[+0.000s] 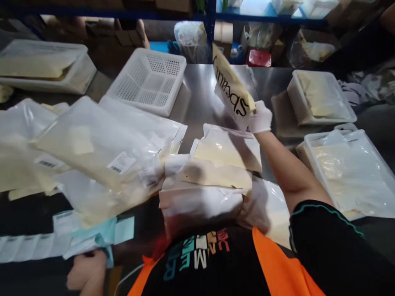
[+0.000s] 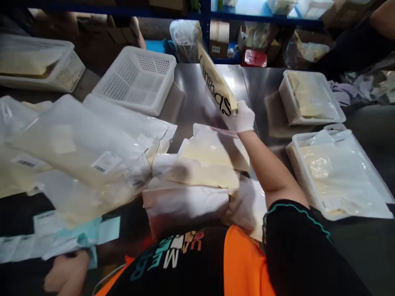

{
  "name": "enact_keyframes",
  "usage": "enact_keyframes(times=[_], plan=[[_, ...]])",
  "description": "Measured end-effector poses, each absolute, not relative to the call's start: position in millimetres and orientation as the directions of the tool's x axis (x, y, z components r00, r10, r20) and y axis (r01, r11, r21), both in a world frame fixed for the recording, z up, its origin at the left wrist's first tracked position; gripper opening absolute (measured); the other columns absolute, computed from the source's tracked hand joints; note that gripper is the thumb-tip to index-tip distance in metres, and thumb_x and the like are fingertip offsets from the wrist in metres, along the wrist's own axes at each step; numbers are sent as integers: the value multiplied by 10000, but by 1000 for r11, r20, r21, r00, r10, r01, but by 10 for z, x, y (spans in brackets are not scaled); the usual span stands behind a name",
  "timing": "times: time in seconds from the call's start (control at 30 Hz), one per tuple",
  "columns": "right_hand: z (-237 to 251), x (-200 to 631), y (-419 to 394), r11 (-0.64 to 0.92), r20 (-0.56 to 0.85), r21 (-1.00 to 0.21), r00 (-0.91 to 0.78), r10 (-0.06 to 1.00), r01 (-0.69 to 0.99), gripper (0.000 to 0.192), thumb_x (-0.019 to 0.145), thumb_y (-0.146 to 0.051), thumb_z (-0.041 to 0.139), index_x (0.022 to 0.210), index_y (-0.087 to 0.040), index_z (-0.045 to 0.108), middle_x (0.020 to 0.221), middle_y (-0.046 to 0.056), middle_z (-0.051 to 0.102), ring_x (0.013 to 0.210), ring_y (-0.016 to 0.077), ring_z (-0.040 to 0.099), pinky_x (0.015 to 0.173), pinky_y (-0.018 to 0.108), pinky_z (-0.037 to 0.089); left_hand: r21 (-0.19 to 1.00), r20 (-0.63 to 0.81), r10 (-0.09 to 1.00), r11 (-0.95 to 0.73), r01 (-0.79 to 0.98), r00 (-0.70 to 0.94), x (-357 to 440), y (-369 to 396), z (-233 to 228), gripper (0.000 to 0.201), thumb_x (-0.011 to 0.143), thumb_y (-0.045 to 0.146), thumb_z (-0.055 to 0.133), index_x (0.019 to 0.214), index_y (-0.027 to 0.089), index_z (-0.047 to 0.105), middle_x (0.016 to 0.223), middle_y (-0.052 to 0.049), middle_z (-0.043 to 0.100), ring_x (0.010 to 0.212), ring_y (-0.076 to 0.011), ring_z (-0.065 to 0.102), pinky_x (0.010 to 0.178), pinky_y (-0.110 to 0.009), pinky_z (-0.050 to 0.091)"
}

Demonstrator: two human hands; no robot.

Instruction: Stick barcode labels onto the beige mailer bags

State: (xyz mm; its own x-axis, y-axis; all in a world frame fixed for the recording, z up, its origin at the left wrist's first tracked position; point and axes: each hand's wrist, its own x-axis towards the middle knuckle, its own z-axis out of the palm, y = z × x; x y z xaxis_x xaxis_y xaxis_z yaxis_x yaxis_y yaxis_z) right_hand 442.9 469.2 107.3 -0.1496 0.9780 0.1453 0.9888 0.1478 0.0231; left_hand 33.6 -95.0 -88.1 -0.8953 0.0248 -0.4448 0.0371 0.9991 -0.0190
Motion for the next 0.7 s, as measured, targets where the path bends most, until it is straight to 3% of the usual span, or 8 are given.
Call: enact_keyframes(times=[0.07,0.13,0.23,0.33,0.4,0.53,0.63,0.7], plan=[[1190,4716,4139,271,247,-45,-252,936,962,405,1082,-251,430,1327,-53,684,1165,196,734,1080,278,711,952,389,540,-22,-404,15,999,26,-915,275,-979,-879,392,682,491,629,719,299,289,575,-19,306,988,-549,692,681,-458,394],[1142,5006,3439,550,359,-91,-488,796,830,371,1059,-258,491,1327,-117,705,1215,172,747,1131,279,704,973,377,558,21,-419,69,998,66,-905,213,-1000,-854,403,699,441,651,700,299,274,560,3,230,983,-552,690,704,-485,402],[815,5271,2368,812,212,-133,-784,584,569,263,1072,-241,497,1129,-172,744,1266,149,743,1123,256,691,974,376,585,67,-450,141,990,125,-882,108,-1059,-816,382,696,401,681,660,293,315,539,4,225,995,-563,679,763,-534,427],[378,5295,1584,864,26,-187,-877,479,467,279,1060,-151,468,932,-167,715,1325,183,719,1227,270,653,1064,439,570,111,-439,207,978,175,-874,-58,-1164,-818,355,683,352,697,661,285,349,554,9,245,1001,-532,666,805,-535,436],[129,5259,1283,843,5,-159,-853,522,515,266,1032,-103,469,952,-152,717,1397,210,693,1351,302,601,1148,519,524,177,-401,243,967,186,-883,-208,-1240,-858,346,672,295,696,669,282,350,580,20,246,984,-487,652,838,-526,437],[-200,5307,951,665,109,-114,-656,747,738,332,947,-72,491,1184,-139,714,1507,216,646,1505,346,511,1235,637,433,279,-369,270,945,171,-889,-534,-1354,-1042,287,702,255,688,651,268,406,593,20,315,814,-347,571,821,-468,422],[-348,5487,544,386,246,-168,-340,908,907,465,880,-135,510,1314,-129,679,1544,265,600,1534,374,497,1240,657,442,319,-383,281,934,159,-880,-722,-1421,-1219,258,738,266,689,653,254,446,579,19,378,691,-239,442,753,-409,388],[-415,5585,123,117,338,-209,-40,940,971,499,874,-200,487,1329,-123,677,1467,308,630,1444,409,587,1167,661,519,369,-389,288,919,138,-875,-797,-1467,-1311,230,734,264,685,664,245,467,579,23,408,655,-206,402,711,-382,370]])
